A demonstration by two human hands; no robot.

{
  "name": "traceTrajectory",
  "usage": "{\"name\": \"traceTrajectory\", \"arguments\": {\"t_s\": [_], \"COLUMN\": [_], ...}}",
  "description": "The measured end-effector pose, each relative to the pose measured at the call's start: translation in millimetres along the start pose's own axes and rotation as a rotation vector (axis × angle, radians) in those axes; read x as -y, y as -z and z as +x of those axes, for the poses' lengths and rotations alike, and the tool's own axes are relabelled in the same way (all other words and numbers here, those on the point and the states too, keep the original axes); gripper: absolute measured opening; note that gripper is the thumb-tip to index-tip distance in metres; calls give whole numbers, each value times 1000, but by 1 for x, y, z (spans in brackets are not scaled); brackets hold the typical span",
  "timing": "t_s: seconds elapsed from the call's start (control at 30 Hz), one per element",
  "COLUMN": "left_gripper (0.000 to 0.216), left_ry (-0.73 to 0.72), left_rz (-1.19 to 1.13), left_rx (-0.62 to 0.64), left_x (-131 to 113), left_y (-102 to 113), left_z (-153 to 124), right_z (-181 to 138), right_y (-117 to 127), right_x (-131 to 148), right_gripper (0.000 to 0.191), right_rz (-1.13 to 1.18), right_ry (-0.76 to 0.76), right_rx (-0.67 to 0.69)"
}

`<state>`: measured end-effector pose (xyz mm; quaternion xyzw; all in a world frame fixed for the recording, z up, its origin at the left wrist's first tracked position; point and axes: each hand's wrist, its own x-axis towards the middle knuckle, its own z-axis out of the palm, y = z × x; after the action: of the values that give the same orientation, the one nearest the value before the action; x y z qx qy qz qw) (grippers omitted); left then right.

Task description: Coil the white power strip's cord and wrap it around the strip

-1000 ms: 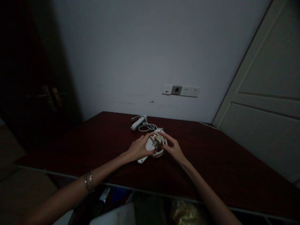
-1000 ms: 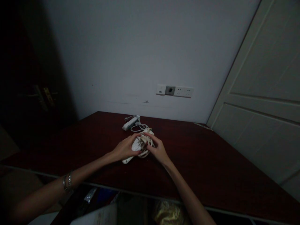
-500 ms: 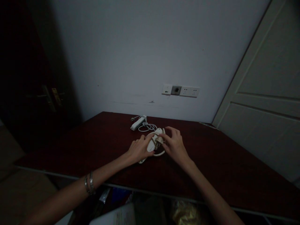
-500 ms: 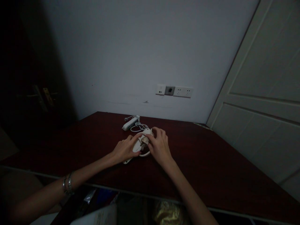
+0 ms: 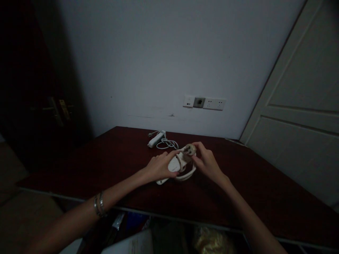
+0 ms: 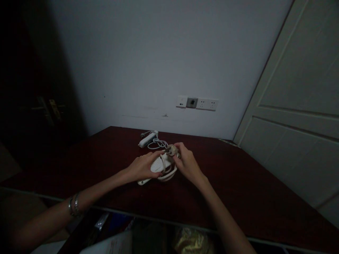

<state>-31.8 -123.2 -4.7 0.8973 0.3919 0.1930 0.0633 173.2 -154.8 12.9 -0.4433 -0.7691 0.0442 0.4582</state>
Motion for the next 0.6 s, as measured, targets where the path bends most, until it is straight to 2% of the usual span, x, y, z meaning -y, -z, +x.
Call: {"name": "traceTrajectory", "arguments": {"t_s": [0.17, 0.4, 0.5, 0.6], "left_gripper": [80, 82, 84, 77], "left_ry": [-47, -130, -128, -108], "left_rz": [-85, -99, -49, 5], "left_rx": [40, 79, 61, 67], "left_x": [-1, -6, -6, -7], "left_y": [5, 14, 19, 24], "left_z": [-2, -2, 2, 5], "right_z": [2, 12, 14, 12], "right_y": [1, 0, 1, -1], "right_x": [5, 10, 17, 26], "right_gripper": [23, 28, 26, 23], "right_rz": [3, -174, -233, -219], "right_ry": [-86, -166, -108, 6], "right_rx": [-37, -97, -103, -39]}}
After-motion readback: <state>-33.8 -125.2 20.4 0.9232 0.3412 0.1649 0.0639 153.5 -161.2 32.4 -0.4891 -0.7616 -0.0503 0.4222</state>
